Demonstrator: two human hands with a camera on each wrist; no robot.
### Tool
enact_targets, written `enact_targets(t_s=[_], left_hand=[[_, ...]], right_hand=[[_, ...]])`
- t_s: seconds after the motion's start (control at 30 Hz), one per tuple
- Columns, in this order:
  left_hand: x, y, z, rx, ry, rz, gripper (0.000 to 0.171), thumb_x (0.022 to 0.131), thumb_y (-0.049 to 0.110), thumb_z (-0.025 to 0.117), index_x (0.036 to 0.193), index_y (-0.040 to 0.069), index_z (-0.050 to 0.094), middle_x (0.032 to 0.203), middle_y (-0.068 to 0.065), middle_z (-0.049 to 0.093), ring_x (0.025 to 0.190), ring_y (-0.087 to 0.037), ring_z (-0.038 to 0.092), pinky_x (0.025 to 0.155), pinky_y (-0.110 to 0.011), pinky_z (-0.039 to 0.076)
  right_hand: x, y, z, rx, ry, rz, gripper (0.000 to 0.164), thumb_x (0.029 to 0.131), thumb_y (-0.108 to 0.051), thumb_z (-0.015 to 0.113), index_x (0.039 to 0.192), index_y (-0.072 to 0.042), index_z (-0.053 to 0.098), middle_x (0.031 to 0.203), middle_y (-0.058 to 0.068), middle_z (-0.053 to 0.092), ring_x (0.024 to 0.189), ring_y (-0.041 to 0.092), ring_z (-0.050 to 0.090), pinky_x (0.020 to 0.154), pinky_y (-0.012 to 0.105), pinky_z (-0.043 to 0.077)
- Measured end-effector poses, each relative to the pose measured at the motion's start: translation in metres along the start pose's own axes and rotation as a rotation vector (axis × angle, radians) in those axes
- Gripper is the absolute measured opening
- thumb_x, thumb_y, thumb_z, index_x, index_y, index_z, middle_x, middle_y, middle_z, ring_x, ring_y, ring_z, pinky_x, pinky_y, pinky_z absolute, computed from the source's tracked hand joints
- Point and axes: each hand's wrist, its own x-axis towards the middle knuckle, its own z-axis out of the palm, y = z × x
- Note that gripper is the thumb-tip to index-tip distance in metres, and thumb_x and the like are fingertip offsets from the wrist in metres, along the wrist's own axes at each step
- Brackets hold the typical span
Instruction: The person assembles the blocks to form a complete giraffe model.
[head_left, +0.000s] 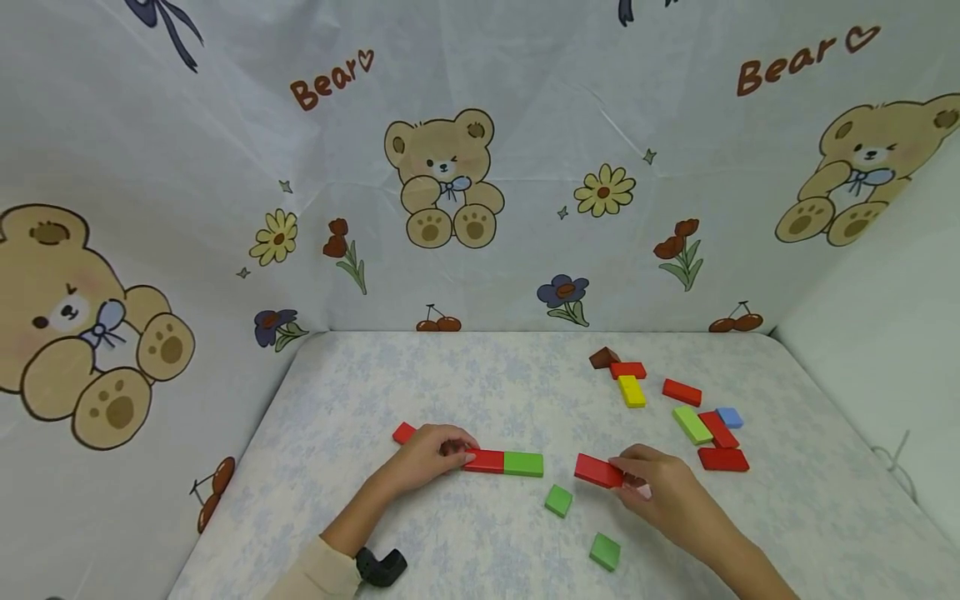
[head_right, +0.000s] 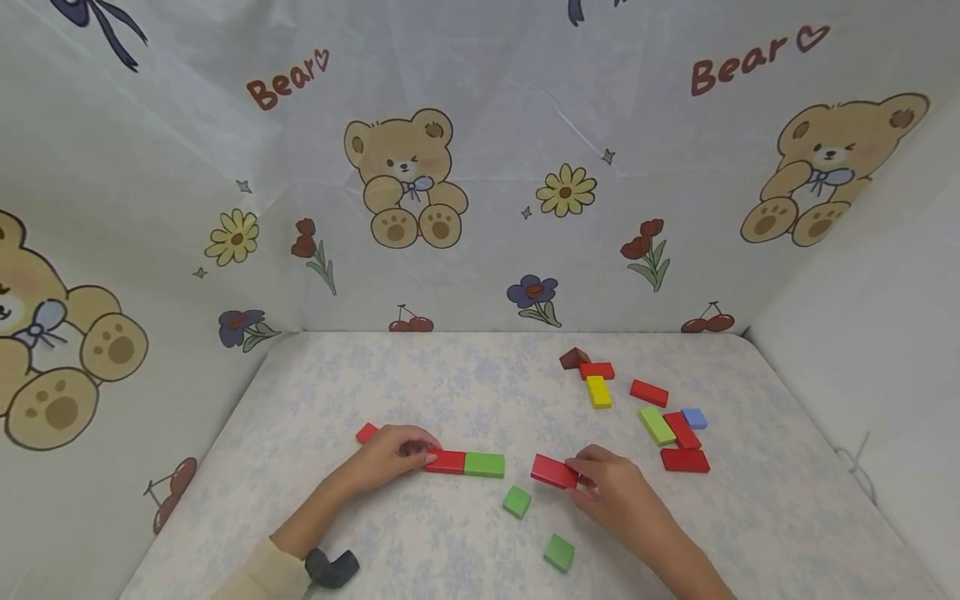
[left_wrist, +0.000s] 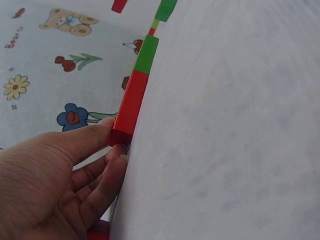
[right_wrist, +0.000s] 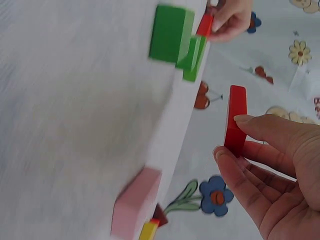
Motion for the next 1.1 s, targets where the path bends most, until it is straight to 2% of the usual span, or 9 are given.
enact_targets(t_s=[0.33,0.47,0.67,0.8,0.9,1.1], left_hand=[[-0.001,0.001,-0.003,0.026,0.004,-0.009,0.011,0.097,0.024,0.071,0.107,0.024,0.076,0.082,0.009,0.065,0.063,-0.008,0.057,0.059,-0.025,0.049],[-0.001,-0.003,-0.001,0.05,-0.003,-0.007,0.011,0.097,0.027,0.071,0.107,0.024,0.076,0.083,0.011,0.065,0.068,-0.006,0.057,0.062,-0.025,0.05],[0.003,-0.006,0.001,0.056,0.009,-0.009,0.013,0.097,0.032,0.071,0.108,0.027,0.075,0.086,0.014,0.066,0.073,-0.006,0.06,0.065,-0.026,0.052],[0.004,-0.007,0.0,0.055,0.015,0.012,0.011,0.097,0.03,0.071,0.107,0.028,0.075,0.084,0.014,0.065,0.071,-0.006,0.059,0.064,-0.026,0.051],[0.004,-0.007,-0.001,0.049,0.005,0.032,0.011,0.098,0.029,0.071,0.107,0.028,0.075,0.082,0.013,0.065,0.068,-0.005,0.058,0.063,-0.025,0.051],[0.003,-0.008,0.0,0.046,0.005,0.029,0.011,0.098,0.028,0.071,0.107,0.027,0.076,0.081,0.013,0.065,0.068,-0.005,0.057,0.062,-0.024,0.05]], right_hand=[[0.017,-0.04,0.03,0.057,-0.062,-0.179,0.031,0.082,-0.01,0.085,0.111,-0.003,0.076,0.097,-0.007,0.064,0.078,0.003,0.058,0.069,0.018,0.054],[0.022,-0.048,0.042,0.076,-0.072,-0.258,0.027,0.083,-0.009,0.084,0.108,-0.002,0.076,0.095,-0.005,0.064,0.077,0.003,0.057,0.068,0.021,0.055],[0.035,-0.059,0.054,0.072,-0.073,-0.328,0.023,0.082,-0.005,0.083,0.104,-0.001,0.077,0.092,-0.002,0.063,0.075,0.003,0.058,0.065,0.019,0.052],[0.044,-0.067,0.064,0.063,-0.088,-0.343,0.023,0.082,-0.005,0.083,0.103,0.002,0.077,0.091,0.003,0.065,0.072,0.006,0.058,0.062,0.017,0.05],[0.048,-0.073,0.072,0.057,-0.108,-0.337,0.023,0.081,-0.005,0.084,0.102,0.003,0.077,0.092,0.005,0.065,0.069,0.005,0.052,0.059,0.018,0.047],[0.052,-0.081,0.081,0.018,-0.174,-0.301,0.024,0.081,-0.007,0.085,0.101,0.001,0.077,0.089,0.0,0.063,0.069,0.001,0.048,0.06,0.018,0.046]])
